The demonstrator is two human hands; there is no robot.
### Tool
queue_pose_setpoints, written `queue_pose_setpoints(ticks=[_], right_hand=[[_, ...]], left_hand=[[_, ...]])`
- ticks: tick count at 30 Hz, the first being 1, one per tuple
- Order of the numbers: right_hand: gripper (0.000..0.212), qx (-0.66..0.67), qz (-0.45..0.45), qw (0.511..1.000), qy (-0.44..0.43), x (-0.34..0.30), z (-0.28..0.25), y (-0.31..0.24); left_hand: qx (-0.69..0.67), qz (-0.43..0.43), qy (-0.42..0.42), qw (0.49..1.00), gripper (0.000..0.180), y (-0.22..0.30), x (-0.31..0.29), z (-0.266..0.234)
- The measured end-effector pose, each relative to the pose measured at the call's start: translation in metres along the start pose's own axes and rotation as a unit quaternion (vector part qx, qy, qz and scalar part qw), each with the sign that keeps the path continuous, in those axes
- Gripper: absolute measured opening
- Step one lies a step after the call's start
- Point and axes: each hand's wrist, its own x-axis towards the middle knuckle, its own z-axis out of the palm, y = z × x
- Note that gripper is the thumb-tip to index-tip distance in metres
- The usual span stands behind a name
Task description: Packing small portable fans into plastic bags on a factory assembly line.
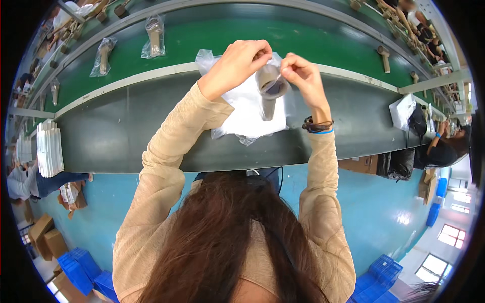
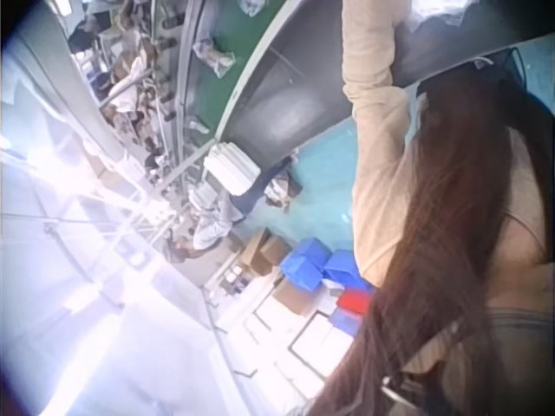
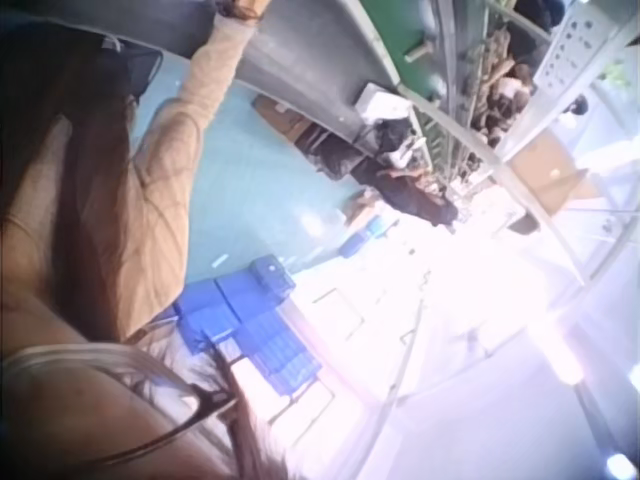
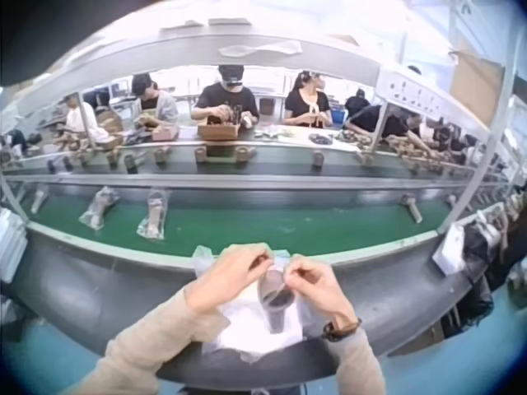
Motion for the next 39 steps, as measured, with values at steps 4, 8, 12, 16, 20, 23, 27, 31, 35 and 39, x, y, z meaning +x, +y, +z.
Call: queue_pose_setpoints(ticks=[4,8,12,16,20,23,27,31,35,39], right_hand=[[0.008,0.028,0.004,0.997,0.075,0.01,-0.016,0.004],[0.015,-0.211,-0.139,0.948,0.194,0.049,-0.029,0.016],[0.017,-0.313,-0.098,0.894,0.304,0.094,-0.058,0.05],[0.023,-0.429,-0.03,0.836,0.34,0.138,-0.078,0.087],[0.025,-0.441,-0.014,0.846,0.299,0.209,-0.062,0.121],[0.026,-0.459,-0.001,0.849,0.262,0.185,-0.102,0.178],[0.036,-0.498,-0.006,0.825,0.267,0.194,-0.136,0.199],[0.035,-0.339,-0.128,0.904,0.227,0.175,-0.102,0.16],[0.032,-0.287,-0.025,0.937,0.196,0.098,-0.067,0.063],[0.026,-0.277,-0.07,0.932,0.221,-0.001,-0.062,0.028]], left_hand=[[-0.015,-0.013,0.004,1.0,0.019,0.002,0.028,-0.008],[0.002,0.042,0.004,0.999,0.026,-0.023,0.09,-0.007],[0.029,0.108,0.063,0.992,0.024,-0.07,0.156,0.02],[-0.006,-0.052,0.004,0.999,0.024,-0.117,0.2,0.044],[0.175,-0.03,0.198,0.964,0.028,-0.161,0.197,0.042],[0.039,0.061,0.138,0.988,0.039,-0.079,0.148,0.064],[0.034,0.086,-0.089,0.992,0.015,0.013,0.019,0.06],[0.12,-0.006,-0.171,0.978,0.015,0.018,-0.078,0.065],[0.093,-0.047,-0.125,0.987,0.017,0.005,-0.115,0.091],[0.058,-0.095,-0.142,0.984,0.015,-0.005,-0.115,0.111]])
